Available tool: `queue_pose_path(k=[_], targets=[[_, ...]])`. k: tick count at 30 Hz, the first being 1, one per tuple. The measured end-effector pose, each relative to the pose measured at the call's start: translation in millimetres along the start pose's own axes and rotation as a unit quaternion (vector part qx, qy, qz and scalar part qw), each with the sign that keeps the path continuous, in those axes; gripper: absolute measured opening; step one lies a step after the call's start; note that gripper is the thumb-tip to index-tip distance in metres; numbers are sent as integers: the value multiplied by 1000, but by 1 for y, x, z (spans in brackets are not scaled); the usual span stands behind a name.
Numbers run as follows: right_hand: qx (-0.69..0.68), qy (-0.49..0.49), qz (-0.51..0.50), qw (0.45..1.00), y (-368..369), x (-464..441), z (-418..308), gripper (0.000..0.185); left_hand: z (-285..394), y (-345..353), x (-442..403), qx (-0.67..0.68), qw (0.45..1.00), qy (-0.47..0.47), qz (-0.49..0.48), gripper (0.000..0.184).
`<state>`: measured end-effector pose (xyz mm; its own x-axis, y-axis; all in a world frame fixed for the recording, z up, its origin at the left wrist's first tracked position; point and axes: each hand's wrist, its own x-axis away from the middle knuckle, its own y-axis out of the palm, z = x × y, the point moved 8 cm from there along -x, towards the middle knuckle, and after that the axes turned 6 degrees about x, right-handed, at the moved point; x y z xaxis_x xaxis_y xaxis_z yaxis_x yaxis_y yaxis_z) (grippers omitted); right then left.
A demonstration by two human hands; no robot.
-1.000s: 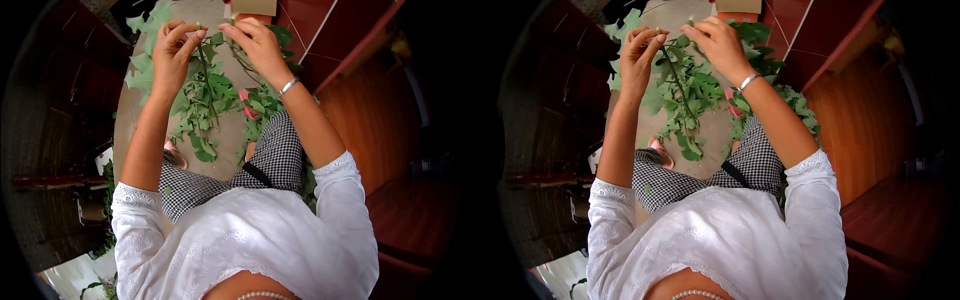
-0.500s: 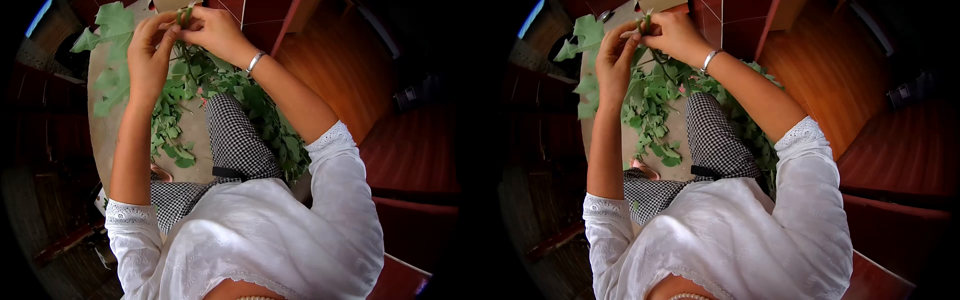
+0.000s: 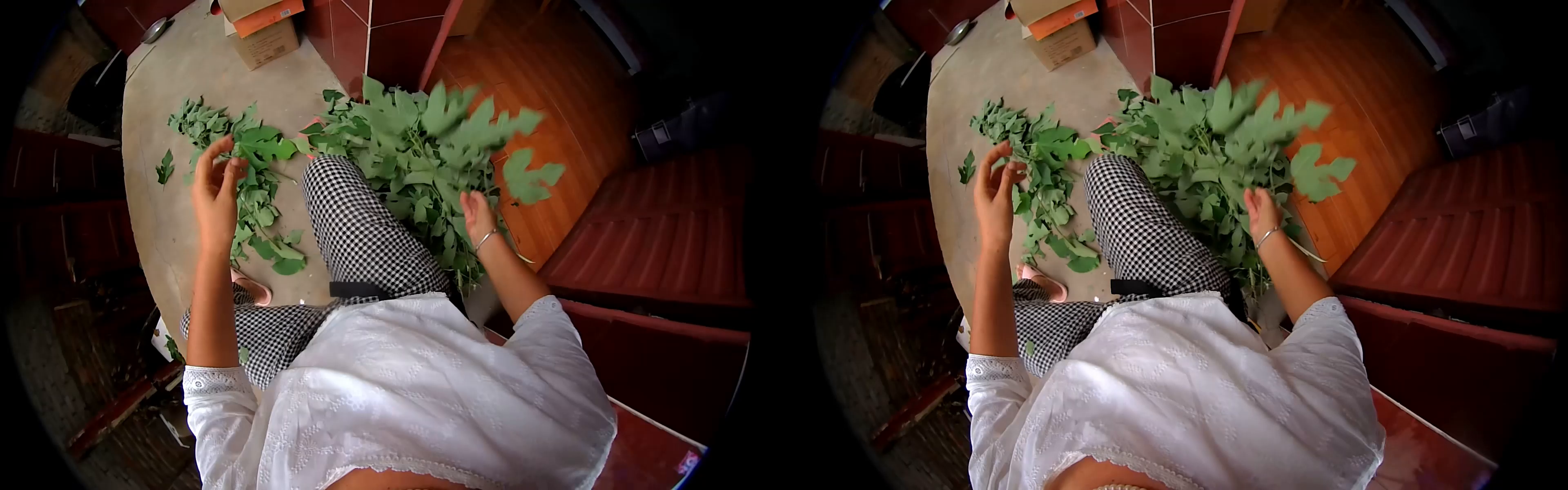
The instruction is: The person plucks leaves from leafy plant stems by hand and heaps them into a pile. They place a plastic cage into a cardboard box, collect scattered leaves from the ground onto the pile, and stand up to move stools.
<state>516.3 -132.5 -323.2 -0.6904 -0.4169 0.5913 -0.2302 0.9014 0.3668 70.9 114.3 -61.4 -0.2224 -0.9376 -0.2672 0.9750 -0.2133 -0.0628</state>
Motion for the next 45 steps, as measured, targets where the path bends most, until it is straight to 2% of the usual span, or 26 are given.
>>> queue_pose_path(k=[2, 3, 5, 6, 7, 9, 11, 13, 14, 16, 17, 19, 23, 27, 29, 30, 33, 39, 40, 42, 45], targets=[[39, 50, 8, 998, -28, -4, 32, 38, -22, -4, 11, 8, 999, -33, -12, 31], [40, 51, 7, 998, -29, -4, 33, 38, -34, -5, 17, 12, 997, -68, -23, 30], [47, 112, -3, 993, -30, -2, 48, 47, -45, -11, 26, 24, 996, -84, -23, 30], [101, 110, -12, 989, -27, 1, 48, 60, -53, -15, 30, 23, 994, -101, -21, 29], [106, 115, -18, 988, -25, 7, 42, 60, -58, -21, 35, 21, 993, -119, -14, 29], [243, 137, -74, 957, -17, 26, 28, 71, -71, -38, 41, 41, 990, -136, 12, 29], [303, 188, -86, 930, -21, 34, 25, 74, -78, -56, 51, 55, 989, -137, 23, 27], [402, 211, -153, 878, -15, 43, 23, 62, -89, -76, 61, 59, 983, -169, 48, 28], [413, 216, -167, 869, -3, 52, 23, 62, -99, -87, 68, 59, 979, -185, 60, 27], [525, 94, -173, 828, 24, 62, 6, 46, -108, -108, 82, 49, 975, -199, 80, 27], [533, 53, -164, 829, 43, 64, 1, 35, -112, -116, 88, 44, 973, -212, 81, 26], [558, -32, -189, 807, 82, 66, -9, 31, -111, -135, 98, 59, 970, -209, 106, 26], [551, -133, -255, 783, 174, 89, -22, 30, -95, -164, 107, 63, 964, -200, 163, 26], [526, -173, -356, 753, 258, 117, -2, 27, -109, -185, 108, 98, 958, -194, 186, 22], [542, -168, -435, 699, 297, 147, 25, 24, -123, -186, 107, 107, 955, -205, 187, 22], [575, -154, -444, 670, 312, 162, 43, 21, -131, -188, 104, 115, 955, -200, 186, 22], [620, -128, -540, 555, 344, 185, 123, 19, -147, -185, 90, 160, 949, -208, 177, 22], [685, -82, -640, 338, 352, 186, 301, 26, -183, -217, 66, 195, 933, -199, 228, 21], [688, -77, -641, 333, 355, 183, 325, 26, -195, -224, 71, 197, 921, -225, 250, 21], [697, -110, -649, 284, 361, 176, 373, 29, -210, -231, 74, 202, 903, -263, 273, 21], [721, -92, -627, 282, 366, 156, 445, 29, -190, -235, 60, 263, 886, -256, 284, 23]])
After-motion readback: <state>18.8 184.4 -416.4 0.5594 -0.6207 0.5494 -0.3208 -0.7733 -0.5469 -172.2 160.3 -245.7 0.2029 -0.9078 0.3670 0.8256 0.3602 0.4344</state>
